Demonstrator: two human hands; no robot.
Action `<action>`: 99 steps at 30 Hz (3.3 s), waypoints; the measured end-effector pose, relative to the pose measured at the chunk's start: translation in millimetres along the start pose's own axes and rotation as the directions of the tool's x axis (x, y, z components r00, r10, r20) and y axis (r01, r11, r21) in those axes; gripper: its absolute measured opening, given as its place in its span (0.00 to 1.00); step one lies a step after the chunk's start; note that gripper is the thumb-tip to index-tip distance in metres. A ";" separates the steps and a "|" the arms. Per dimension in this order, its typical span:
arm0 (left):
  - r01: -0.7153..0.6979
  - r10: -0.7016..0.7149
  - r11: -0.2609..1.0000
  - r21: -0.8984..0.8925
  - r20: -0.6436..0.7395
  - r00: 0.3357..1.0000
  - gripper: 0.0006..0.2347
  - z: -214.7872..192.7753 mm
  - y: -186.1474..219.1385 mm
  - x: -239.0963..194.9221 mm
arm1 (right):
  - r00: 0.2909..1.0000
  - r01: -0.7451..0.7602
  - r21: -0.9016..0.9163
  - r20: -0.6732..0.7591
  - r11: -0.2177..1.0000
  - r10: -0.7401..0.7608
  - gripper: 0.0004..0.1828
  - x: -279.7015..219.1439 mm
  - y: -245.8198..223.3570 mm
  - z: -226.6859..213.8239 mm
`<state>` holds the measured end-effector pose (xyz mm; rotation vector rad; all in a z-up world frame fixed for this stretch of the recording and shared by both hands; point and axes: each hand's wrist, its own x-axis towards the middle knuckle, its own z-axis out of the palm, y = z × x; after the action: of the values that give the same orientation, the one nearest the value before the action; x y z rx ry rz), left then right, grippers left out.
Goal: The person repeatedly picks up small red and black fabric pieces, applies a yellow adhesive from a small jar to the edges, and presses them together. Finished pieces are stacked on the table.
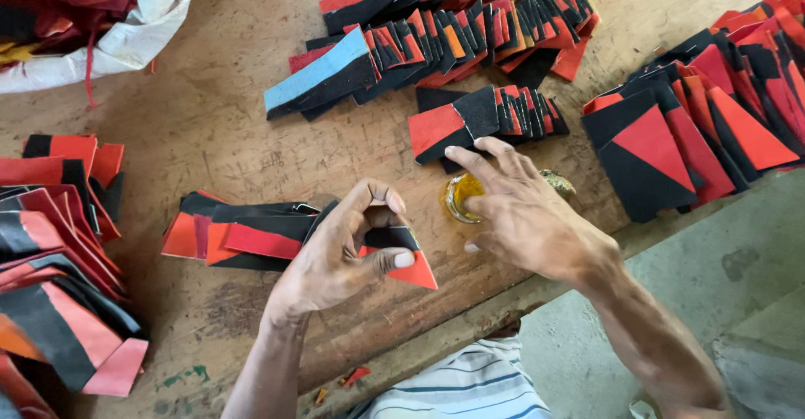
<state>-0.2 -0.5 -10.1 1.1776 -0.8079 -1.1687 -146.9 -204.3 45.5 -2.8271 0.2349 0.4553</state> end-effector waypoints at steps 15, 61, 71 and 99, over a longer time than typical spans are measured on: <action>-0.022 0.022 0.999 0.025 0.007 1.000 0.19 2.2 -9.7 5.8 | 0.875 0.074 0.061 -0.482 0.995 -0.035 0.26 -72.4 2.9 40.1; -0.017 0.019 0.999 -0.028 0.084 0.996 0.21 9.3 21.8 14.8 | 0.813 0.383 0.311 -0.560 0.870 -0.157 0.46 -49.4 -24.7 67.5; -0.110 0.108 0.983 -0.147 -0.019 0.994 0.20 -7.6 13.7 16.0 | 0.716 0.449 0.202 -0.664 0.871 -0.216 0.41 -69.8 -38.6 76.5; -0.078 0.296 0.731 0.678 -0.213 0.931 0.13 2.4 35.1 61.9 | 0.651 0.168 0.337 -0.744 0.926 0.152 0.75 -39.5 17.3 58.1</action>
<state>21.7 -61.8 18.6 1.7614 -1.1127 -0.4877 -203.9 -199.6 1.2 -2.4387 0.4134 -0.7643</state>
